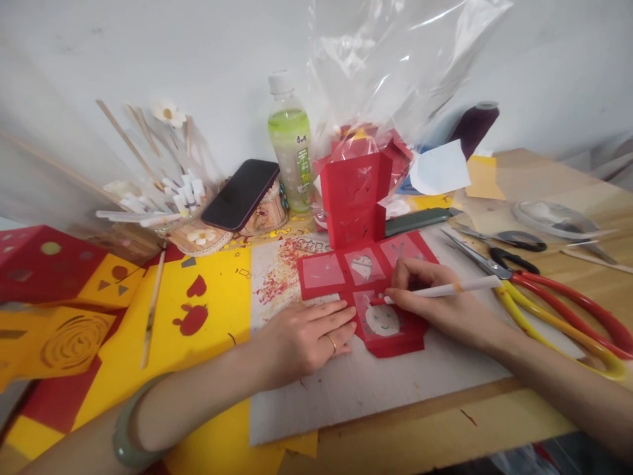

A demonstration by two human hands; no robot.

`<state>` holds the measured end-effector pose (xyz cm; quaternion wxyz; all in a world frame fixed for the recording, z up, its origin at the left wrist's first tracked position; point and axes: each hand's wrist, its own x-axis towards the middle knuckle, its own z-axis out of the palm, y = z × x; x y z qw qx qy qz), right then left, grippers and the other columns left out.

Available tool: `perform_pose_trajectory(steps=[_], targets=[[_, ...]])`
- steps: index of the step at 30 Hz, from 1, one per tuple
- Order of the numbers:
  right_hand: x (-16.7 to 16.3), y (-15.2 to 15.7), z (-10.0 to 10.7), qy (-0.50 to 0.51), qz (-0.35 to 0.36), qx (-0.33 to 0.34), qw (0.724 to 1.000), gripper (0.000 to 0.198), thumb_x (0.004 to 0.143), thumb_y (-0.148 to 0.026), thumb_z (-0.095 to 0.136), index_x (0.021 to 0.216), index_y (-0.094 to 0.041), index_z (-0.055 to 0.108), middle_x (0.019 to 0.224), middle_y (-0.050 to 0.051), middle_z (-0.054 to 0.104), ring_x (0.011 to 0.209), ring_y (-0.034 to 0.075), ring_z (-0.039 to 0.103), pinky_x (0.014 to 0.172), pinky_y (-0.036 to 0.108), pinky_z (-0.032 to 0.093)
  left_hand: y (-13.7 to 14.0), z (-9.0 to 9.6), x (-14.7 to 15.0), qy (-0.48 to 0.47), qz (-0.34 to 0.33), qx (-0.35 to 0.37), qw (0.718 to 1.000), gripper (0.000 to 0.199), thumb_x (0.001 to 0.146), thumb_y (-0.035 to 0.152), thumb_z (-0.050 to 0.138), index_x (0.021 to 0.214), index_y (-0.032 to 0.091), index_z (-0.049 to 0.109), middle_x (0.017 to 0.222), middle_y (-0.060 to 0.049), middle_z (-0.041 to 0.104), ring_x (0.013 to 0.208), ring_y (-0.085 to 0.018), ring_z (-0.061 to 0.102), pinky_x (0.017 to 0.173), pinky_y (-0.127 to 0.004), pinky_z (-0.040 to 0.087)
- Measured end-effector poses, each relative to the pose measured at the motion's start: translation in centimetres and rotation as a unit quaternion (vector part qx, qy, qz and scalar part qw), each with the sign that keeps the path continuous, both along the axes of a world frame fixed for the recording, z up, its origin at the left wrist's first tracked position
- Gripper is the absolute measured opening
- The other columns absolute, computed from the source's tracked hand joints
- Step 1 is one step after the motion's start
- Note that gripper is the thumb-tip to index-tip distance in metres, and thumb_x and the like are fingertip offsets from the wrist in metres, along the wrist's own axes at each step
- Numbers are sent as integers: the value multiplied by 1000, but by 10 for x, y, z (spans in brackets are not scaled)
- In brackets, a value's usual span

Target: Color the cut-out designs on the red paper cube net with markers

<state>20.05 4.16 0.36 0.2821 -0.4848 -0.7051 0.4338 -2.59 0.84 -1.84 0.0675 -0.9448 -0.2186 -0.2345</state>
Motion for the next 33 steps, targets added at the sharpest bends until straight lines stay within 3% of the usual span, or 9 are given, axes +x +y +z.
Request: perform_pose_trajectory(steps=[33], targets=[[-1,2,-4,-2,-4,2,1000,18,76,-23,57,62,-19,48,57,-3,52,53,10,45,46,22,34,0,0,0,-1,-2,5,1000,23,88,25,49,96,10,64,104,-7,67,99,-19,62,79,-31,56]])
